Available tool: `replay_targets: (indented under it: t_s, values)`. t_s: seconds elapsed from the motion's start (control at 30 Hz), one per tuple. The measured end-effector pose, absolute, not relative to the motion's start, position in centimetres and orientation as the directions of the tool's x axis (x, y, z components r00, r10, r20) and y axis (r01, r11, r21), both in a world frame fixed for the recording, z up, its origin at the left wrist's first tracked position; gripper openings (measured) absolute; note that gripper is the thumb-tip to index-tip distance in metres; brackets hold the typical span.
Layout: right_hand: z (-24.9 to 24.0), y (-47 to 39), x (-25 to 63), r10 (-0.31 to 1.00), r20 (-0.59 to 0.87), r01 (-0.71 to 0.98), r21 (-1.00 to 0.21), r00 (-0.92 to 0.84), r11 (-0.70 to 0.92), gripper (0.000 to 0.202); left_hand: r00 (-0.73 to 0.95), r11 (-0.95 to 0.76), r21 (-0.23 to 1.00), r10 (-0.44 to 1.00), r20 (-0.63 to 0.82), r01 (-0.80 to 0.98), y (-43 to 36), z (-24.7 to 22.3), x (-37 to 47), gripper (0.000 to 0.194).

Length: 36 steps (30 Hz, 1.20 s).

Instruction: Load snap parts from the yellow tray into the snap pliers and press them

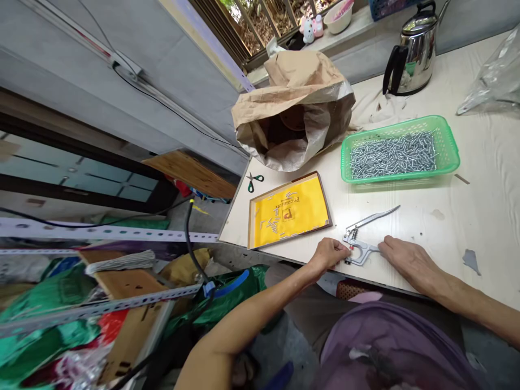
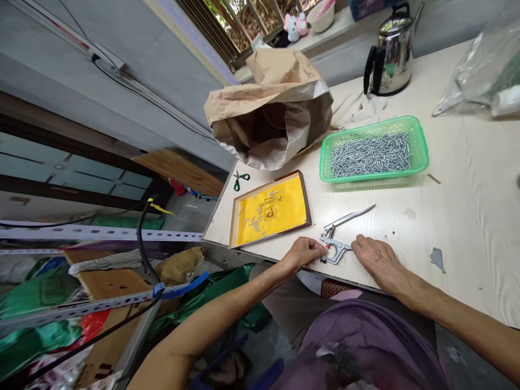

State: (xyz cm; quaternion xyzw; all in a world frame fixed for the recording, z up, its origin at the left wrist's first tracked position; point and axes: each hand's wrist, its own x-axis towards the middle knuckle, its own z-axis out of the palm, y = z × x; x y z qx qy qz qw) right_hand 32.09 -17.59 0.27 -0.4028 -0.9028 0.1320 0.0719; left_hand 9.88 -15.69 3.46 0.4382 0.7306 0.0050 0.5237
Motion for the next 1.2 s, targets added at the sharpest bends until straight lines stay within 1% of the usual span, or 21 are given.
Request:
replay_targets:
  t_s: [0.1,0.17,0.2,0.3,0.33,0.4,0.53,0.63,0.7,0.77,0.8,0.83,0.87,0.93,0.97,1.0,1.07,1.1,1.2]
  values:
    - [0.2,-17.4,32.2,0.746,-0.003,0.715,-0.289,-0.666,0.637,0.02,-0.041,0.619,0.452,0.617,-0.786,0.642,-15.6,3.4,9.9,0.018]
    - [0.0,-16.9,32.5,0.743,0.03,0.708,-0.282,-0.668,0.648,0.012,-0.036,0.625,0.45,0.608,-0.793,0.638,-15.5,3.4,9.9,0.017]
    - [-0.2,-16.5,32.8,0.744,0.057,0.709,-0.264,-0.665,0.654,0.02,-0.035,0.625,0.453,0.61,-0.792,0.636,-15.6,3.4,9.9,0.016]
    - [-0.7,-14.9,33.6,0.752,0.114,0.733,-0.169,-0.65,0.659,0.068,-0.037,0.628,0.465,0.618,-0.785,0.625,-15.7,3.3,9.9,0.015]
    - [-0.8,-14.4,33.8,0.75,0.112,0.735,-0.147,-0.652,0.662,0.078,-0.039,0.629,0.467,0.62,-0.783,0.621,-15.8,3.3,9.9,0.014]
    - [-1.0,-13.6,33.9,0.74,0.094,0.729,-0.129,-0.666,0.672,0.086,-0.042,0.633,0.474,0.625,-0.78,0.612,-16.0,3.2,9.9,0.014]
    - [-0.5,-13.0,33.4,0.736,0.066,0.727,-0.12,-0.674,0.676,0.087,-0.041,0.64,0.492,0.633,-0.773,0.59,-16.2,3.1,10.0,0.013]
    - [0.3,-13.0,32.8,0.758,0.03,0.748,-0.139,-0.652,0.649,0.084,-0.044,0.649,0.491,0.627,-0.778,0.581,-16.1,3.2,10.0,0.012]
    - [0.6,-13.0,32.6,0.769,0.004,0.758,-0.16,-0.64,0.632,0.075,-0.054,0.654,0.472,0.616,-0.786,0.59,-16.1,3.3,10.0,0.013]
    - [0.6,-13.1,32.6,0.771,-0.004,0.758,-0.187,-0.636,0.625,0.063,-0.067,0.62,0.443,0.625,-0.777,0.647,-16.3,3.5,10.0,0.016]
    - [0.5,-13.1,32.7,0.774,0.003,0.758,-0.201,-0.633,0.62,0.059,-0.072,0.565,0.44,0.667,-0.741,0.698,-16.6,3.6,10.0,0.017]
    - [0.4,-13.2,32.7,0.78,0.014,0.76,-0.212,-0.626,0.614,0.056,-0.07,0.478,0.446,0.737,-0.672,0.757,-16.8,3.6,10.0,0.017]
    - [0.2,-13.3,32.7,0.788,0.026,0.765,-0.22,-0.615,0.605,0.056,-0.048,0.362,0.453,0.82,-0.57,0.815,-17.1,3.6,10.0,0.015]
    - [0.0,-13.5,32.8,0.804,0.042,0.779,-0.222,-0.593,0.587,0.056,0.077,0.081,0.451,0.944,-0.32,0.889,-17.6,3.3,10.4,0.013]
    - [0.0,-13.6,32.7,0.808,0.045,0.784,-0.218,-0.587,0.582,0.055,0.167,-0.058,0.44,0.962,-0.214,0.896,-17.7,3.1,10.8,0.018]
    - [0.0,-13.8,32.7,0.81,0.043,0.787,-0.212,-0.585,0.58,0.054,0.263,-0.182,0.426,0.954,-0.141,0.886,-17.6,2.8,11.2,0.027]
    - [0.2,-14.0,32.4,0.811,0.034,0.79,-0.203,-0.584,0.578,0.05,0.424,-0.365,0.393,0.903,-0.07,0.844,-17.0,2.2,12.1,0.047]
    - [0.4,-14.1,32.3,0.813,0.029,0.793,-0.203,-0.582,0.575,0.05,0.475,-0.42,0.377,0.878,-0.063,0.826,-16.4,2.0,12.5,0.055]
    - [0.5,-14.1,32.3,0.816,0.019,0.794,-0.219,-0.578,0.567,0.057,0.556,-0.489,0.349,0.823,-0.121,0.8,-14.7,1.7,13.3,0.067]
